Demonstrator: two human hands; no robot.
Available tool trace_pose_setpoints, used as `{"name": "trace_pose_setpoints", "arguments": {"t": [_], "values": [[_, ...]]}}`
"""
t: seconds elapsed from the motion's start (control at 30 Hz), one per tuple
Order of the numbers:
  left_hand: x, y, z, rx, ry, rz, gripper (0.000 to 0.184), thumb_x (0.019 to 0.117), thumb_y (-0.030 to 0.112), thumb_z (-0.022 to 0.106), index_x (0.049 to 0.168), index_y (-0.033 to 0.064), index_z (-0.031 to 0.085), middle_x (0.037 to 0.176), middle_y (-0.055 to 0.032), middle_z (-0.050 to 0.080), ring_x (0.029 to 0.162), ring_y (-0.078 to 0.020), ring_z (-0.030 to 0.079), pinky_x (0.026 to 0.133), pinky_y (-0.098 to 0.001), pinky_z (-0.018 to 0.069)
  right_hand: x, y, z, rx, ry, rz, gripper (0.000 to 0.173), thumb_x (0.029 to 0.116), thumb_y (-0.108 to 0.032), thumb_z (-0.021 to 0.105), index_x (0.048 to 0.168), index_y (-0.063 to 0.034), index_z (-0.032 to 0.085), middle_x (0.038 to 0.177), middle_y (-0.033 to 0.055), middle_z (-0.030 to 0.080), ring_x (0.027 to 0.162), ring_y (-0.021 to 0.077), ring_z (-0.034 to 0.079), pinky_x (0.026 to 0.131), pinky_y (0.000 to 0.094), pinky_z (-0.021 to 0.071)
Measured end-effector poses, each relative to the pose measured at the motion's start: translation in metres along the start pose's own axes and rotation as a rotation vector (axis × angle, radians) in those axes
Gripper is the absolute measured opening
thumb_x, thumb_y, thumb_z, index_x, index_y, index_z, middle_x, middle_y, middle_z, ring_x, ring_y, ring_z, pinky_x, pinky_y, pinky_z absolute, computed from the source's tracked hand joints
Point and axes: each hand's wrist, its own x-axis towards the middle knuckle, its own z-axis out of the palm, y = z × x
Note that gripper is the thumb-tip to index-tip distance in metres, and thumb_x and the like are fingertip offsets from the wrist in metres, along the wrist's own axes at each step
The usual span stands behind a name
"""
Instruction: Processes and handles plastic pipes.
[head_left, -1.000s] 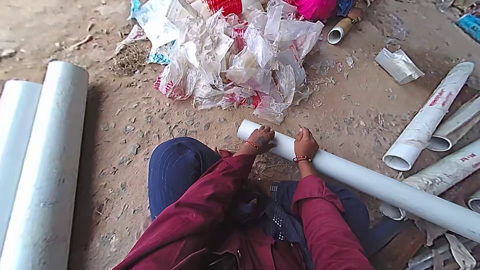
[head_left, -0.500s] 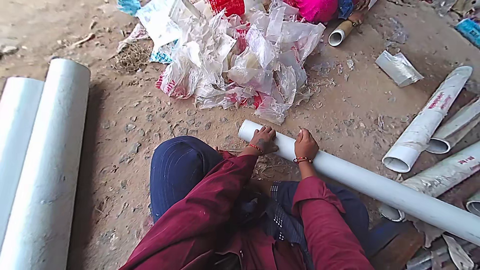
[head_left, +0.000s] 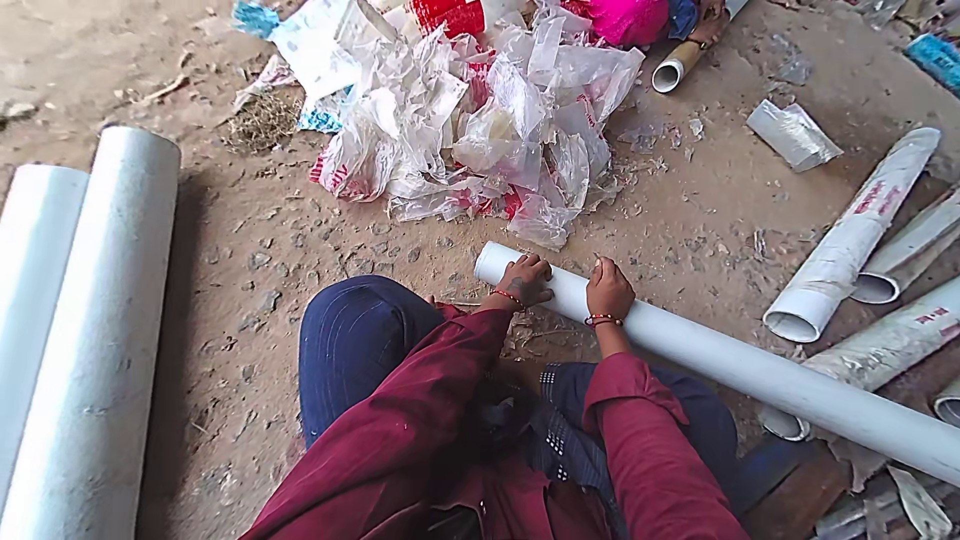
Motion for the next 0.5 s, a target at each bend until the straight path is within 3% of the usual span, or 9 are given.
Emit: {"name": "trace_pose_setpoints", "arguments": {"t": [0.3,0.43,0.5], "values": [[0.002,-0.003,-0.005,-0.059,-0.045,0.013,0.029,0.0917,0.013,0.074,0.118,0.0017,0.070,0.126,-0.0228,0.063,0.126,-0.0429,0.054,0.098,-0.0651,0.0406,0.001,-0.001,-0.002,-0.011,-0.030,0.003,0.035,0.1089,-0.015,0.044,0.127,0.0012,0.069,0.115,0.0243,0.074,0.109,0.0405,0.071,0.096,0.0548,0.0509],[0.002,-0.016,-0.003,-0.149,0.030,0.101,0.022,0.0925,0.001,0.067,0.113,-0.0066,0.070,0.120,-0.0272,0.066,0.120,-0.0450,0.059,0.104,-0.0611,0.0429,-0.001,-0.001,-0.003,-0.001,-0.005,-0.006,0.035,0.1088,-0.015,0.043,0.126,0.0021,0.069,0.115,0.0247,0.074,0.108,0.0409,0.071,0.094,0.0551,0.0511],[0.000,-0.017,-0.004,-0.142,0.008,0.094,0.028,0.0942,0.010,0.070,0.116,-0.0071,0.068,0.121,-0.0272,0.065,0.121,-0.0441,0.058,0.105,-0.0602,0.0423,-0.003,-0.001,-0.001,-0.003,-0.002,-0.009,0.036,0.1090,-0.015,0.043,0.126,0.0015,0.070,0.115,0.0240,0.074,0.108,0.0405,0.071,0.094,0.0546,0.0512]]}}
